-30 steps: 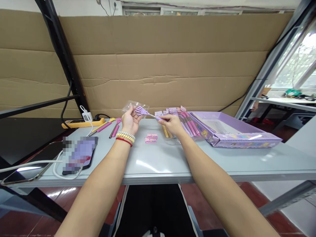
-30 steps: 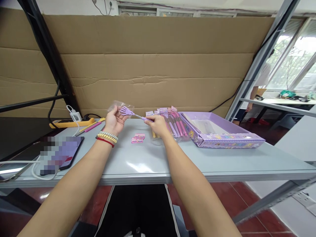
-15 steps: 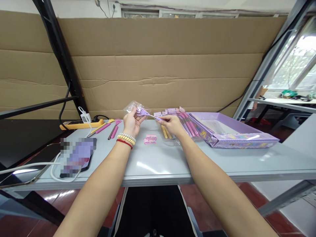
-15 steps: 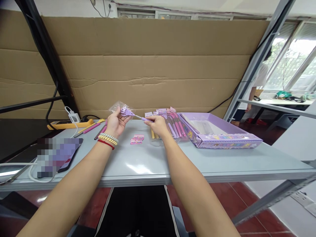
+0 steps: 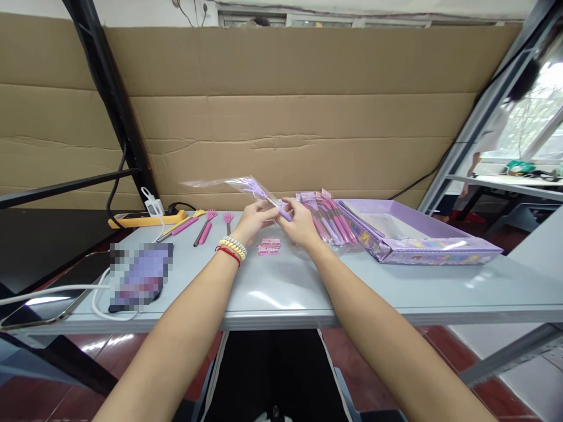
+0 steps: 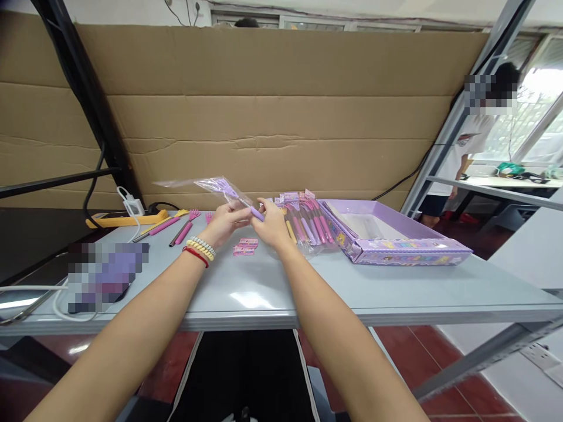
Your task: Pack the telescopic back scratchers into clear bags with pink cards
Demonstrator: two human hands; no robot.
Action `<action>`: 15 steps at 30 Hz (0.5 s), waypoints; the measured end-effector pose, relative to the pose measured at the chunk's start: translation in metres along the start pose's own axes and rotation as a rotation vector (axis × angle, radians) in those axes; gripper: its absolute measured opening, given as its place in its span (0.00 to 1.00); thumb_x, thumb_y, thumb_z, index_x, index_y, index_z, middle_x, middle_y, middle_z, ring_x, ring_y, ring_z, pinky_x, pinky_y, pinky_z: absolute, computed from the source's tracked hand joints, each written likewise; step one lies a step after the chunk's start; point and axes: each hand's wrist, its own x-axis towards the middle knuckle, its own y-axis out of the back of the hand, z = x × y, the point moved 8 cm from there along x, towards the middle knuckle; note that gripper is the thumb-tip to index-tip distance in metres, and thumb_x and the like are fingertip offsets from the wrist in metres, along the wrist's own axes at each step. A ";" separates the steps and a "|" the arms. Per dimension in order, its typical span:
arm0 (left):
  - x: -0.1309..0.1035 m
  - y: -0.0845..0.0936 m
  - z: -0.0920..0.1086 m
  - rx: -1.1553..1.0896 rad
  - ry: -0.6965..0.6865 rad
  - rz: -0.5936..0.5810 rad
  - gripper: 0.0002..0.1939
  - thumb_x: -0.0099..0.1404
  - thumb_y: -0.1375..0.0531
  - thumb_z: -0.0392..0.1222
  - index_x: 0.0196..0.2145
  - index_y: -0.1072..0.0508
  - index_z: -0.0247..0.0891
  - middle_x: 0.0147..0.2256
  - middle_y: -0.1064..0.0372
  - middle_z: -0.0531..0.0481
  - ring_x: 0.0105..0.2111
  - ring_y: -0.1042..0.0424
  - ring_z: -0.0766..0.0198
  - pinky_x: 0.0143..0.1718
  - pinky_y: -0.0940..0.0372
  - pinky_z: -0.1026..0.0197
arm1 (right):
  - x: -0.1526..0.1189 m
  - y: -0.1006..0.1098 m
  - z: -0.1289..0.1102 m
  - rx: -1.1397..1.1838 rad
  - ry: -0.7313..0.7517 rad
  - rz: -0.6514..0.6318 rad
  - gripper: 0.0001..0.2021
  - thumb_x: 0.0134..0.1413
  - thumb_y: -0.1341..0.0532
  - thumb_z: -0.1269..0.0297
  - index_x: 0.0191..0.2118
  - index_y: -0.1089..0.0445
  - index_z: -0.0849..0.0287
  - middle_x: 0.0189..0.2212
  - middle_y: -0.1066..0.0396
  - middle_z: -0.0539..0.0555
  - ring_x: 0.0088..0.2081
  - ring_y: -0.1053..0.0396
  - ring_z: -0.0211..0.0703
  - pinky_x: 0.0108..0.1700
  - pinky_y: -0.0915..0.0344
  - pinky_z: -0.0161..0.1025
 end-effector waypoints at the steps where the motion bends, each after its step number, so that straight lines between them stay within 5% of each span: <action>1: 0.000 0.003 0.004 -0.053 -0.024 0.019 0.13 0.48 0.31 0.39 0.31 0.27 0.36 0.33 0.25 0.47 0.35 0.26 0.62 0.40 0.32 0.58 | 0.000 -0.001 0.001 -0.017 0.002 -0.002 0.23 0.46 0.40 0.61 0.50 0.32 0.64 0.34 0.28 0.57 0.38 0.31 0.47 0.43 0.36 0.42; 7: 0.001 0.042 0.023 -0.310 -0.164 0.409 0.10 0.55 0.34 0.40 0.26 0.33 0.36 0.24 0.30 0.52 0.25 0.28 0.66 0.34 0.31 0.61 | 0.001 -0.006 0.005 -0.077 -0.005 -0.035 0.22 0.41 0.38 0.65 0.47 0.31 0.62 0.36 0.29 0.56 0.38 0.32 0.47 0.44 0.37 0.43; 12: 0.005 0.061 0.033 -0.439 -0.226 0.462 0.08 0.59 0.36 0.37 0.27 0.33 0.36 0.24 0.30 0.53 0.25 0.27 0.67 0.36 0.30 0.62 | -0.001 -0.014 0.018 0.072 -0.143 -0.234 0.24 0.45 0.37 0.55 0.49 0.32 0.62 0.29 0.29 0.52 0.31 0.33 0.42 0.35 0.38 0.39; 15: 0.005 0.063 0.033 -0.445 -0.201 0.439 0.08 0.59 0.36 0.38 0.28 0.33 0.36 0.25 0.28 0.53 0.26 0.26 0.67 0.38 0.29 0.62 | 0.001 -0.013 0.025 0.199 -0.192 -0.222 0.26 0.46 0.38 0.51 0.49 0.34 0.63 0.26 0.33 0.49 0.28 0.35 0.39 0.32 0.40 0.37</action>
